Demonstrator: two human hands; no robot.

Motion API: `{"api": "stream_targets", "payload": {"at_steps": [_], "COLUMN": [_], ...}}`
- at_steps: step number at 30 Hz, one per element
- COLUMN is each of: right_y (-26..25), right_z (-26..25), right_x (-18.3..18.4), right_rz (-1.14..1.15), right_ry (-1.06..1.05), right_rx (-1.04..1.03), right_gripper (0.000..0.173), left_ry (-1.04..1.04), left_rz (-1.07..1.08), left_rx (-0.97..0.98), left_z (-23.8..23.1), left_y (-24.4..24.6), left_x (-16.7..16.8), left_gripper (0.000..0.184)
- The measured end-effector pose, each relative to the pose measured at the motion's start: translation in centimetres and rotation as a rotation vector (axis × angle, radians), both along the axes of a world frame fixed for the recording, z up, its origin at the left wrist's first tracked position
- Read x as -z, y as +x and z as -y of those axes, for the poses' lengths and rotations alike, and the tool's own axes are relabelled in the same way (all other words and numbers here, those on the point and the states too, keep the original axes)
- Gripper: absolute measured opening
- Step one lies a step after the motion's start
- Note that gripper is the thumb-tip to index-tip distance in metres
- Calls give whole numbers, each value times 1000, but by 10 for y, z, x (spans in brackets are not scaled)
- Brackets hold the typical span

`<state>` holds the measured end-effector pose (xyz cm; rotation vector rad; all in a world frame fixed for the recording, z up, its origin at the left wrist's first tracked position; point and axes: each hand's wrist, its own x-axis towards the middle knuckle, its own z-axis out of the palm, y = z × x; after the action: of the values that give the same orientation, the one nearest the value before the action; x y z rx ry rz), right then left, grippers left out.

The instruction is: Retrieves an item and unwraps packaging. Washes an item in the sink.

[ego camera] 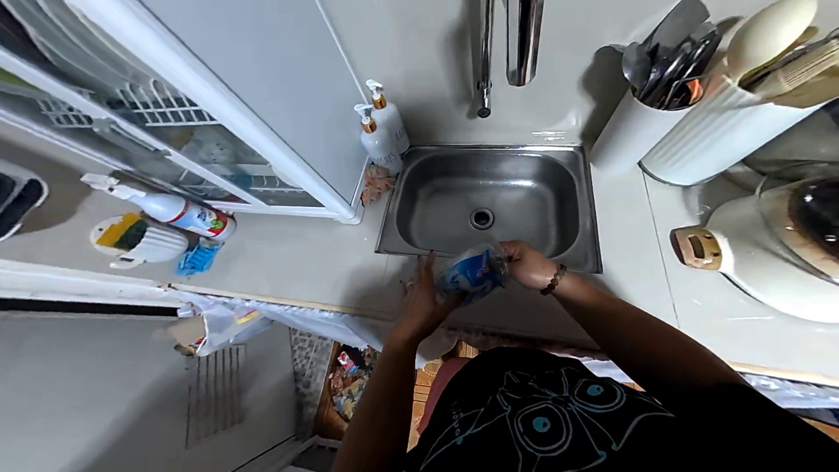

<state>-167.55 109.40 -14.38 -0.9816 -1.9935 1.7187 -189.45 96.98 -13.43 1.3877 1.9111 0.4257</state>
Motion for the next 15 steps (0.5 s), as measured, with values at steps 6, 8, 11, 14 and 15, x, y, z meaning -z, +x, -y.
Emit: {"api": "stream_targets", "payload": {"at_steps": [6, 8, 11, 14, 15], "right_y": [5, 10, 22, 29, 30], "right_z": [1, -10, -27, -40, -44], "right_x": [-23, -22, -28, -36, -36], "right_rz": [57, -9, -120, -261, -300], "right_ry": [313, 451, 409, 218, 145], "right_rx": [15, 94, 291, 445, 495], "right_gripper": [17, 14, 19, 15, 15], "left_ry": [157, 122, 99, 112, 124], "left_rz": [486, 572, 571, 596, 598], "left_rx": [178, 188, 196, 196, 195], "left_z": [-38, -44, -50, -51, -50], "left_y": [-5, -8, -16, -26, -29], "left_x": [23, 26, 32, 37, 39], "left_gripper": [39, 28, 26, 26, 26]}}
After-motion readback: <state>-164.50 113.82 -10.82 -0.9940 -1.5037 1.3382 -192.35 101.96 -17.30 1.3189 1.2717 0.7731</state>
